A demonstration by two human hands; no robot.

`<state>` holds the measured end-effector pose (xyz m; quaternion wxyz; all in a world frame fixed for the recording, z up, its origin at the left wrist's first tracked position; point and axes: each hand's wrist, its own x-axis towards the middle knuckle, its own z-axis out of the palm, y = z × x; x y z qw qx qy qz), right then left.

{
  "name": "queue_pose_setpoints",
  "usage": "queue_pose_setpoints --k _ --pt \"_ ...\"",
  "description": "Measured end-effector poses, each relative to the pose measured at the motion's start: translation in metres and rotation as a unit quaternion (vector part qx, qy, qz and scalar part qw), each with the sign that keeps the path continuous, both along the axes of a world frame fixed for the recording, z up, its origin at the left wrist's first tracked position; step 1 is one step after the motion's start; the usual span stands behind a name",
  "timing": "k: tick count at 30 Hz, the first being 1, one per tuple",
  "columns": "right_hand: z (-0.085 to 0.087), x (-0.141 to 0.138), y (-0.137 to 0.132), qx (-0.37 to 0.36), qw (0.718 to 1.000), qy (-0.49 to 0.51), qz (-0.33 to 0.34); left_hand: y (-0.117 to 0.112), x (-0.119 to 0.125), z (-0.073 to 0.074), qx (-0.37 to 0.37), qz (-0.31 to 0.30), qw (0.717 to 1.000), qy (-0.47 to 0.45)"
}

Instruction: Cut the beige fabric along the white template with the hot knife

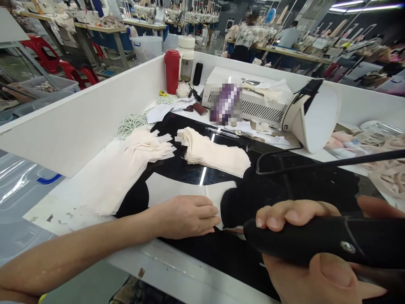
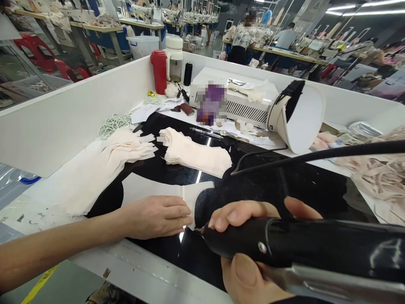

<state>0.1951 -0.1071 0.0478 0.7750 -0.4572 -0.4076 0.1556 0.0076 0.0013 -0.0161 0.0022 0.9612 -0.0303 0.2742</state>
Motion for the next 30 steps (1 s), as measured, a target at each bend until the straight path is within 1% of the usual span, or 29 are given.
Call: queue_pose_setpoints --k 6,12,16,20,24,30 --pt "0.002 -0.001 0.002 0.018 1.0 0.01 0.011 0.001 0.0 0.0 -0.008 -0.011 1.0 -0.008" --pt "0.0 0.001 0.005 0.013 1.0 0.018 0.01 0.0 -0.001 -0.004 -0.006 -0.01 1.0 -0.011" --pt "0.001 -0.001 0.008 0.028 1.0 0.005 0.011 -0.001 0.001 -0.002 -0.004 -0.011 1.0 -0.015" --pt "0.003 -0.004 0.008 0.033 0.999 0.009 0.026 -0.001 0.002 0.0 0.005 -0.008 1.0 -0.012" --pt "0.007 -0.005 0.01 0.056 0.997 0.027 0.041 -0.001 0.001 0.0 0.015 -0.003 1.0 -0.004" --pt "0.005 -0.005 0.01 0.054 0.998 0.016 0.028 0.0 0.0 -0.002 0.017 0.002 1.0 -0.001"
